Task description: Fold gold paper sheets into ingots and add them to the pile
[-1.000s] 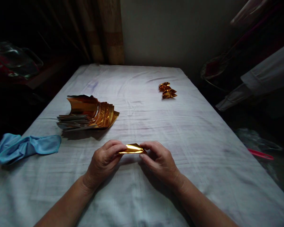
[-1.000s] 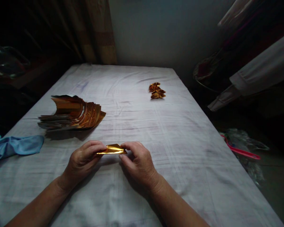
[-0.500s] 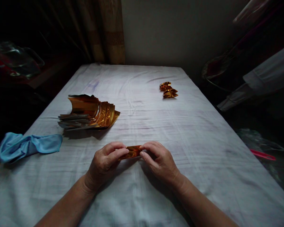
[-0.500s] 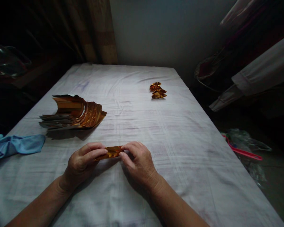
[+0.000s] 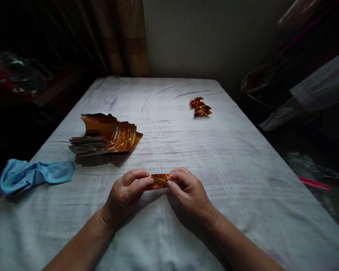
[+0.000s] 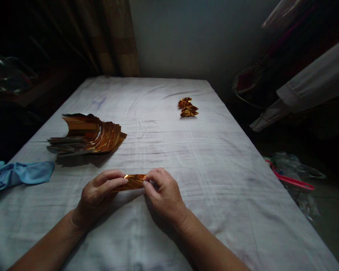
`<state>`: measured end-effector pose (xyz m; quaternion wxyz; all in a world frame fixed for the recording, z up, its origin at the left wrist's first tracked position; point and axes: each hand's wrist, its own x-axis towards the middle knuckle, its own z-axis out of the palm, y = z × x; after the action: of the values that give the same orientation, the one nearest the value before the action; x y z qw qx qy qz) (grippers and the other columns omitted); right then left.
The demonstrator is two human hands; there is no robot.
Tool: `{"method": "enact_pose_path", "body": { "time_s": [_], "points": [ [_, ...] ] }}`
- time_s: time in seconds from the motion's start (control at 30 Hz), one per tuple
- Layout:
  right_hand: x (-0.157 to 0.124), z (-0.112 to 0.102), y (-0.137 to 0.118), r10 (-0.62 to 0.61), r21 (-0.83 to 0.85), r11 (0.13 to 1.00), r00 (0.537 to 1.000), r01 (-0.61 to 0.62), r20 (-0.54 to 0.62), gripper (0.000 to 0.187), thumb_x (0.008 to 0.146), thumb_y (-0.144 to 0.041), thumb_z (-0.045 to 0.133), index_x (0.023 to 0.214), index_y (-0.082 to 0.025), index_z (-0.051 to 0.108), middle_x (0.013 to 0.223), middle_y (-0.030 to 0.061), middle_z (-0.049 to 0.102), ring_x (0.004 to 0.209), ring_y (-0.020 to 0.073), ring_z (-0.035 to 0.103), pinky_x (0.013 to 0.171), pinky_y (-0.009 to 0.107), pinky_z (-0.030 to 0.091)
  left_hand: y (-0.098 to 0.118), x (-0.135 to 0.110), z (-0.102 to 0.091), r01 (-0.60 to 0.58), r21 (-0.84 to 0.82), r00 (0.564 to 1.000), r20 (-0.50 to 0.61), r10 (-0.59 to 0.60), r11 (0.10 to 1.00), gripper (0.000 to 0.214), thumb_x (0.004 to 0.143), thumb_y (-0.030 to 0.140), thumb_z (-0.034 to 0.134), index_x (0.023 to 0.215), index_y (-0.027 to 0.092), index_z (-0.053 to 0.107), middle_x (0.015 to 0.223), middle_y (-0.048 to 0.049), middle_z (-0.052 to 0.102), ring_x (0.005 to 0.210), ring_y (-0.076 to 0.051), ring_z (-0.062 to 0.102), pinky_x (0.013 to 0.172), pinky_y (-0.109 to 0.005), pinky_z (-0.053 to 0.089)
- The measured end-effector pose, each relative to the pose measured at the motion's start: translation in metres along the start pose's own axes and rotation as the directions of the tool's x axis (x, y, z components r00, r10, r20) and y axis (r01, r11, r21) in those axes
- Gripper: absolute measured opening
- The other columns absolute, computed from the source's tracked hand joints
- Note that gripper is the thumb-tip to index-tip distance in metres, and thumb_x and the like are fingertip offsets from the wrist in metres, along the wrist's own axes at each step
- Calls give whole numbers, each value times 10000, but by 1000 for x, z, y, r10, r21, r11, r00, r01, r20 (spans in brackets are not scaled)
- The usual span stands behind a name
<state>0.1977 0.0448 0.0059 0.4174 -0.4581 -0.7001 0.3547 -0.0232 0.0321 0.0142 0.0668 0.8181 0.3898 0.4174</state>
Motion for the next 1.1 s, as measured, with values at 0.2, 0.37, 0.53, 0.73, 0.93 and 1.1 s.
{"method": "enact_pose_path", "body": {
  "time_s": [0.2, 0.37, 0.53, 0.73, 0.93, 1.1],
  "points": [
    [-2, 1, -5, 218, 103, 968, 971, -228, 96, 163, 899, -288, 539, 808, -212, 651, 802, 24, 709, 745, 170, 665, 685, 274, 514, 0, -2, 2, 18, -47, 1000, -2, -18, 999, 220, 949, 93, 542, 1070, 217, 677, 1006, -52, 673, 890, -131, 687, 754, -207, 590],
    [-3, 4, -6, 198, 142, 970, 980, -200, 23, 123, 888, -305, 570, 881, -214, 654, 814, 19, 726, 704, 156, 671, 628, 248, 510, 0, -1, 2, 46, -75, 999, 28, -44, 996, 282, 920, 67, 552, 1107, 243, 669, 1032, -44, 663, 910, -133, 680, 761, -203, 583],
    [-3, 5, -2, 199, 139, 973, 976, -186, -89, 201, 845, -276, 622, 1038, -230, 591, 936, 47, 759, 815, 182, 717, 625, 253, 528, -3, -4, 2, 250, -198, 962, 160, -220, 948, 514, 867, 73, 563, 1341, 271, 557, 1120, -61, 677, 942, -159, 682, 820, -264, 589],
    [0, 0, 1, 122, 96, 990, 980, -108, -157, 85, 868, -238, 625, 947, -226, 651, 887, 27, 749, 747, 151, 696, 639, 247, 535, -8, -2, -5, 730, -479, 683, 470, -559, 488, 394, 965, 346, 531, 1320, 176, 526, 1155, -160, 705, 857, -208, 721, 622, -253, 572],
    [0, 5, 1, 99, 227, 973, 973, -51, -207, 63, 878, -212, 639, 921, -236, 678, 925, 26, 751, 850, 166, 712, 724, 262, 565, 1, 0, -1, 777, -456, 629, 531, -568, 434, 502, 796, 412, 759, 1205, 214, 547, 1097, -95, 702, 731, -151, 674, 608, -238, 540],
    [-1, 4, -1, 134, 263, 959, 985, -102, -106, 35, 868, -247, 649, 854, -226, 673, 1019, 56, 737, 929, 193, 701, 778, 292, 555, 9, -3, 10, 680, -357, 733, 350, -583, 640, 132, 873, 311, 645, 949, 202, 640, 745, 19, 654, 573, -93, 560, 572, -198, 463]
  ]
}}
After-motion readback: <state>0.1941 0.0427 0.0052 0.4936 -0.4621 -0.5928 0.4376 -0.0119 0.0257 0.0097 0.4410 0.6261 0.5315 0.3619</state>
